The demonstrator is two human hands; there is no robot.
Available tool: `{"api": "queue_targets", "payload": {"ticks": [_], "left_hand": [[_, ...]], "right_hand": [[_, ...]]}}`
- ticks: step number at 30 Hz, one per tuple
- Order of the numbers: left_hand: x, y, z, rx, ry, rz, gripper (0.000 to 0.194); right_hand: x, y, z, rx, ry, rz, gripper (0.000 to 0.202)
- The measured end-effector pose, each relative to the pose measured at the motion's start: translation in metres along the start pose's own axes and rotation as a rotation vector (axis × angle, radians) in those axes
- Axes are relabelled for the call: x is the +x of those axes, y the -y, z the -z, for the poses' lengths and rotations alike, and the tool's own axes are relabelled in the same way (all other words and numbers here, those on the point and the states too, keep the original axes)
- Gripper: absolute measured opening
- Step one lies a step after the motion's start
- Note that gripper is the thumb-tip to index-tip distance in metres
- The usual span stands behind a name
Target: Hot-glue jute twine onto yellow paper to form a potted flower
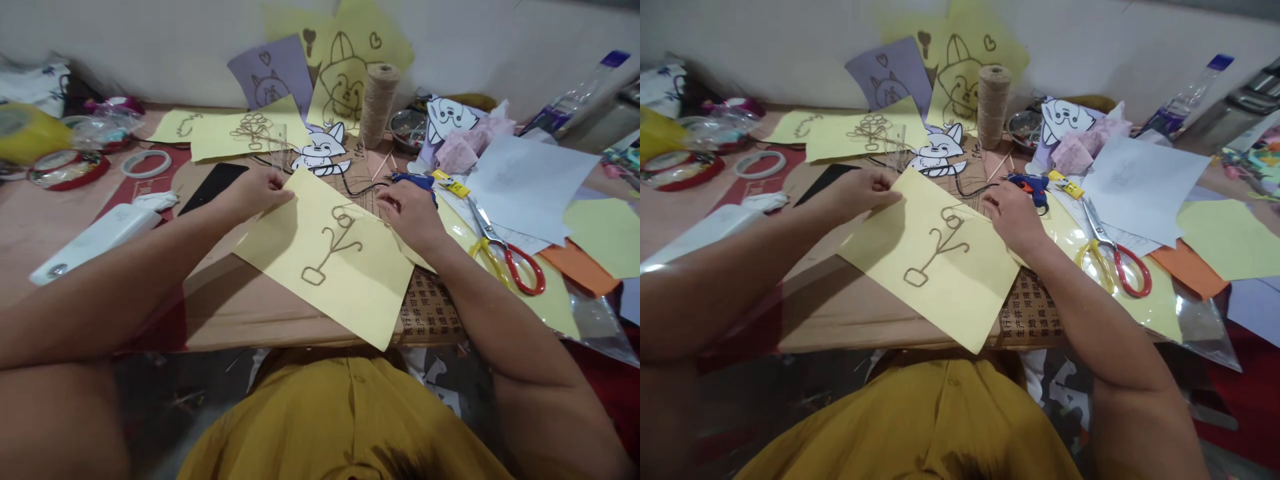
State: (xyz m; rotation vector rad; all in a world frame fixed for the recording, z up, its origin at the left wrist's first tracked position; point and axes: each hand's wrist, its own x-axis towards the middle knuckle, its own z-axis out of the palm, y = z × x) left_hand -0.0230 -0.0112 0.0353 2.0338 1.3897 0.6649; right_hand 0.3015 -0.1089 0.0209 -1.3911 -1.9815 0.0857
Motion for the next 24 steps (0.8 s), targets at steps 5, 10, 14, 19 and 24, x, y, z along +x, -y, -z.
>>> {"api": "queue_targets", "payload": {"ticks": [5, 10, 14, 19, 24], "left_hand": [[-0.010, -0.010, -0.004, 0.391, -0.263, -0.260, 0.027], [-0.017, -0.038, -0.036, 0.264, -0.095, -0.435, 0.013], [-0.013, -0.037, -0.065, 0.250, -0.019, -0.448, 0.017], [-0.007, -0.024, -0.079, 0.288, 0.000, -0.521, 0.021], [-0.007, -0.018, -0.081, 0.264, 0.028, -0.572, 0.026]], "right_hand": [[-0.007, 0.008, -0.010, 0.036, 0.014, 0.032, 0.012], [-0.010, 0.012, -0.016, 0.023, 0.006, 0.001, 0.010], [-0.013, 0.014, -0.017, 0.051, 0.003, 0.013, 0.011], [-0.016, 0.020, -0.016, 0.095, 0.079, 0.026, 0.010], [-0.018, 0.021, -0.020, 0.161, 0.111, 0.020, 0.006]]}}
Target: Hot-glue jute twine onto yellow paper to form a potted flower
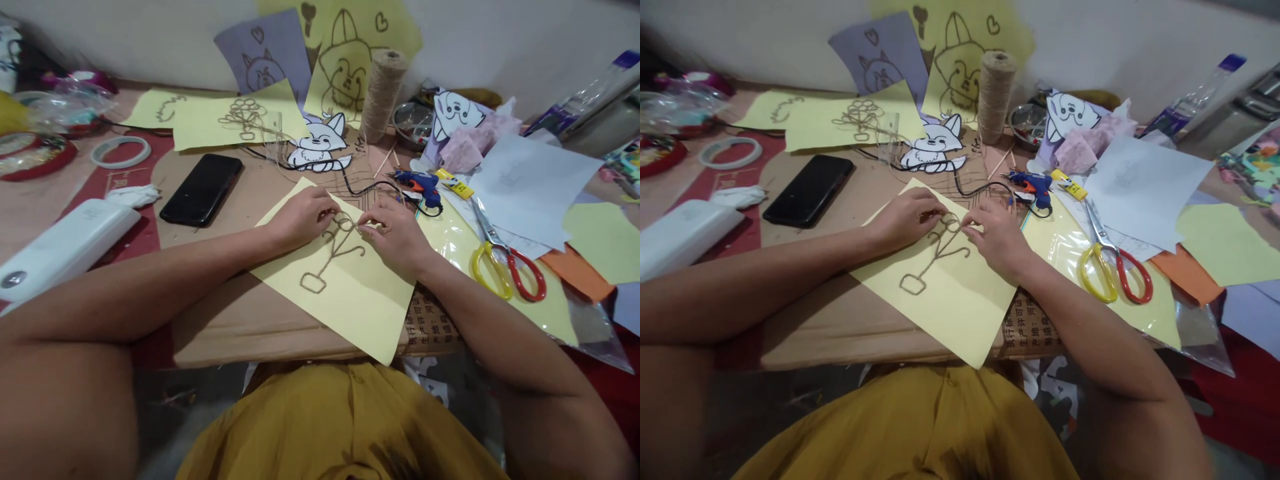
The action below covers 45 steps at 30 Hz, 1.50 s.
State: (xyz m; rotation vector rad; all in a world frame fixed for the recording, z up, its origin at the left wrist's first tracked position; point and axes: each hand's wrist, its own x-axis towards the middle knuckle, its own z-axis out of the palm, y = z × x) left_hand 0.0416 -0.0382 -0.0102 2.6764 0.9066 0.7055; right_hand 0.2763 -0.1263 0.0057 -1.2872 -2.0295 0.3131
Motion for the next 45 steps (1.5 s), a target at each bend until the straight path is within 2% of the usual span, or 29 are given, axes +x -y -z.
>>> {"api": "queue_targets", "payload": {"ticks": [6, 12, 21, 31, 37, 41, 45], "left_hand": [[-0.002, 0.002, -0.004, -0.020, -0.058, -0.036, 0.028], [-0.003, 0.003, -0.005, -0.038, -0.058, -0.023, 0.026], [-0.004, 0.001, -0.004, -0.039, -0.035, -0.023, 0.027], [-0.003, 0.000, -0.003, -0.058, -0.021, -0.006, 0.025], [-0.003, -0.004, -0.002, -0.048, -0.038, 0.078, 0.020], [-0.004, -0.007, 0.000, -0.094, -0.088, 0.127, 0.020], [-0.007, -0.006, 0.001, -0.094, -0.137, 0.099, 0.019]], "right_hand": [[0.001, -0.002, -0.002, 0.049, 0.060, 0.009, 0.008], [0.003, 0.003, 0.001, 0.023, 0.154, -0.060, 0.007], [0.004, 0.006, -0.001, -0.006, 0.188, -0.014, 0.011], [0.007, 0.007, -0.003, 0.016, 0.185, -0.059, 0.012], [0.008, 0.006, -0.003, 0.024, 0.172, -0.103, 0.012], [0.011, 0.008, -0.003, 0.021, 0.153, -0.137, 0.019], [0.013, 0.008, -0.003, 0.022, 0.141, -0.132, 0.019]]}}
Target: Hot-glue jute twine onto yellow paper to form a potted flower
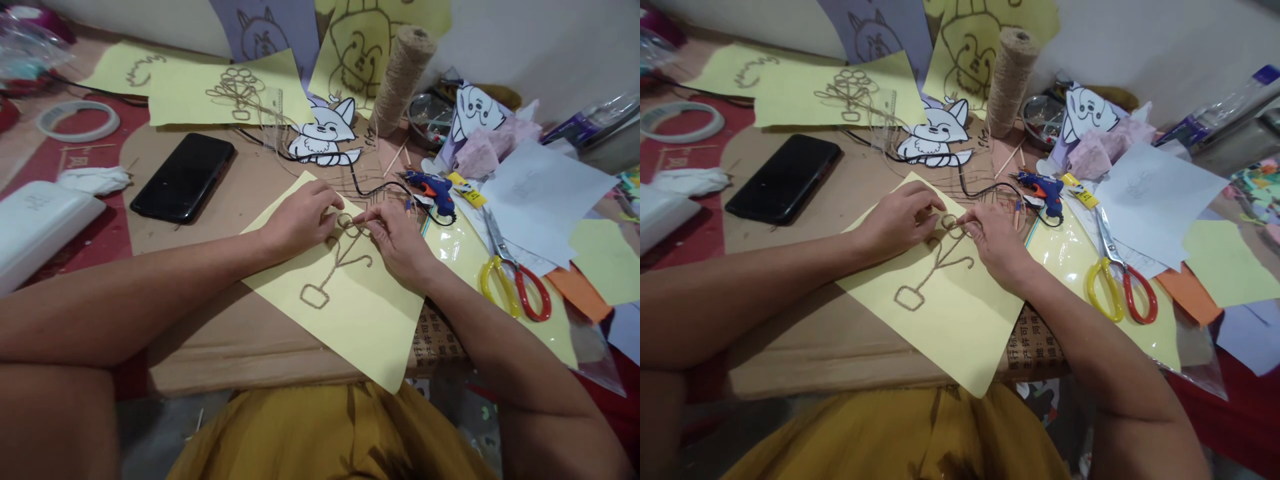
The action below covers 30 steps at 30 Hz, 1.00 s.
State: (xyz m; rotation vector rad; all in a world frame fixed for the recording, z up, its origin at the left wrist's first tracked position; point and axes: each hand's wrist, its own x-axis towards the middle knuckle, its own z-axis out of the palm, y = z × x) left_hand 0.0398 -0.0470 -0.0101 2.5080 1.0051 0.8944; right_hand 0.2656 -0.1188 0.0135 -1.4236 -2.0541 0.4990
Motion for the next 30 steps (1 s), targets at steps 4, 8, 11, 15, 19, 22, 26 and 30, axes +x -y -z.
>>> {"api": "queue_targets", "payload": {"ticks": [4, 8, 11, 15, 19, 22, 26, 30], "left_hand": [[-0.0002, 0.0025, 0.0001, 0.053, 0.015, -0.027, 0.014], [0.0005, 0.0038, -0.0004, 0.068, 0.036, -0.057, 0.013], [0.0005, 0.0038, -0.0004, 0.068, 0.036, -0.070, 0.014], [0.0007, 0.0024, 0.0005, 0.064, 0.034, -0.079, 0.014], [0.0003, -0.0011, 0.0013, 0.060, 0.038, -0.144, 0.015], [-0.0005, -0.0038, -0.0001, 0.078, 0.055, -0.220, 0.014], [-0.0003, -0.0051, -0.0037, 0.059, 0.036, -0.265, 0.017], [0.0013, -0.0055, -0.0055, 0.026, 0.043, -0.284, 0.017]], "right_hand": [[0.0002, -0.0012, 0.0002, -0.015, -0.022, 0.007, 0.017], [0.0003, -0.0029, -0.0002, -0.014, -0.055, 0.012, 0.014], [0.0004, -0.0031, -0.0008, -0.030, -0.086, -0.013, 0.012], [0.0003, -0.0022, -0.0013, -0.020, -0.110, -0.028, 0.010], [-0.0002, -0.0011, -0.0015, -0.009, -0.100, -0.025, 0.010], [-0.0009, 0.0002, -0.0017, -0.015, -0.091, -0.013, 0.007], [-0.0017, 0.0025, -0.0025, -0.050, -0.088, 0.051, 0.004], [-0.0023, 0.0023, -0.0073, -0.047, -0.085, 0.125, 0.006]]}}
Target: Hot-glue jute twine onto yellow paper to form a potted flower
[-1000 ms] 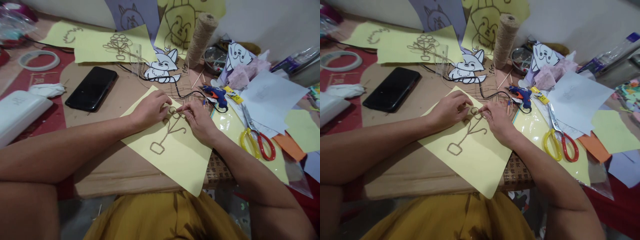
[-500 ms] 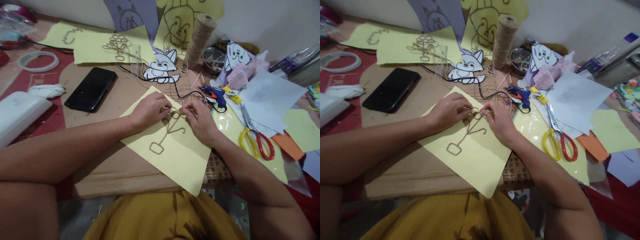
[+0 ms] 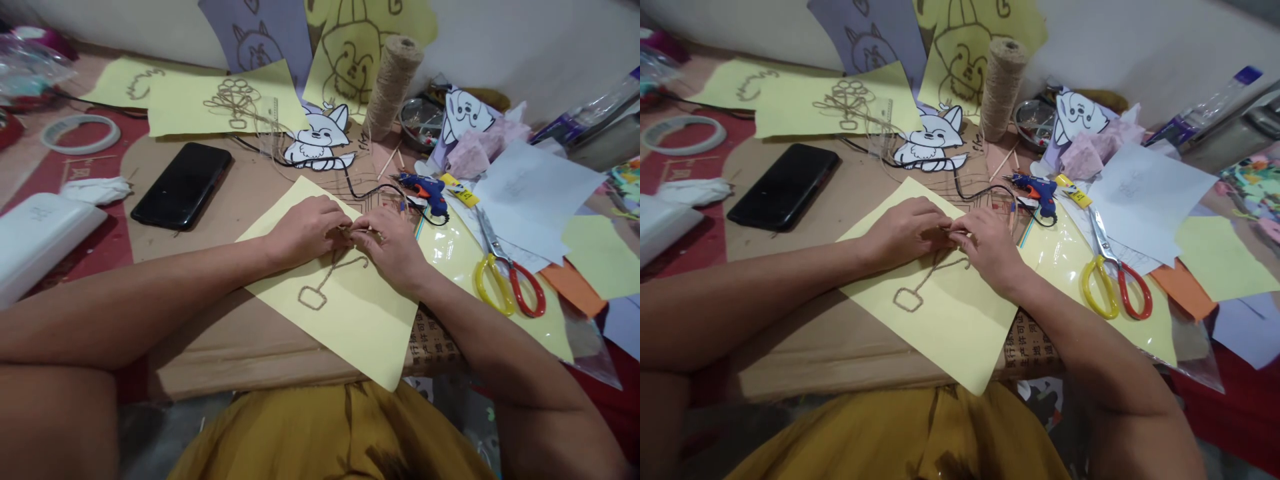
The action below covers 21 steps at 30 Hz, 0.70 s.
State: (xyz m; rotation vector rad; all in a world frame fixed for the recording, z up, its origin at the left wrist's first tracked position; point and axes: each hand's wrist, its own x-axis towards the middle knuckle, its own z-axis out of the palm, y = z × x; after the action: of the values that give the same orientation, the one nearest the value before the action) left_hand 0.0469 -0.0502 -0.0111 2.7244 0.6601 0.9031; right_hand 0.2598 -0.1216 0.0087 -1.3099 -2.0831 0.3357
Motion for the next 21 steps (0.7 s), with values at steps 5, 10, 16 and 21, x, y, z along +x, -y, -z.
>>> {"api": "queue_targets", "payload": {"ticks": [5, 10, 16, 21], "left_hand": [[-0.001, 0.004, -0.001, 0.011, -0.019, -0.039, 0.014], [-0.003, 0.009, -0.002, -0.028, -0.036, -0.048, 0.015], [-0.004, 0.008, 0.003, -0.055, 0.001, -0.054, 0.018], [-0.004, 0.009, 0.003, -0.055, 0.023, -0.057, 0.016]], "right_hand": [[-0.002, 0.003, -0.007, 0.096, 0.035, 0.074, 0.008], [0.001, -0.008, 0.021, 0.063, -0.086, 0.041, 0.031], [0.007, -0.080, 0.079, -0.331, -0.413, -0.513, 0.043], [0.015, -0.109, 0.076, -0.335, -0.134, -0.865, 0.037]]}}
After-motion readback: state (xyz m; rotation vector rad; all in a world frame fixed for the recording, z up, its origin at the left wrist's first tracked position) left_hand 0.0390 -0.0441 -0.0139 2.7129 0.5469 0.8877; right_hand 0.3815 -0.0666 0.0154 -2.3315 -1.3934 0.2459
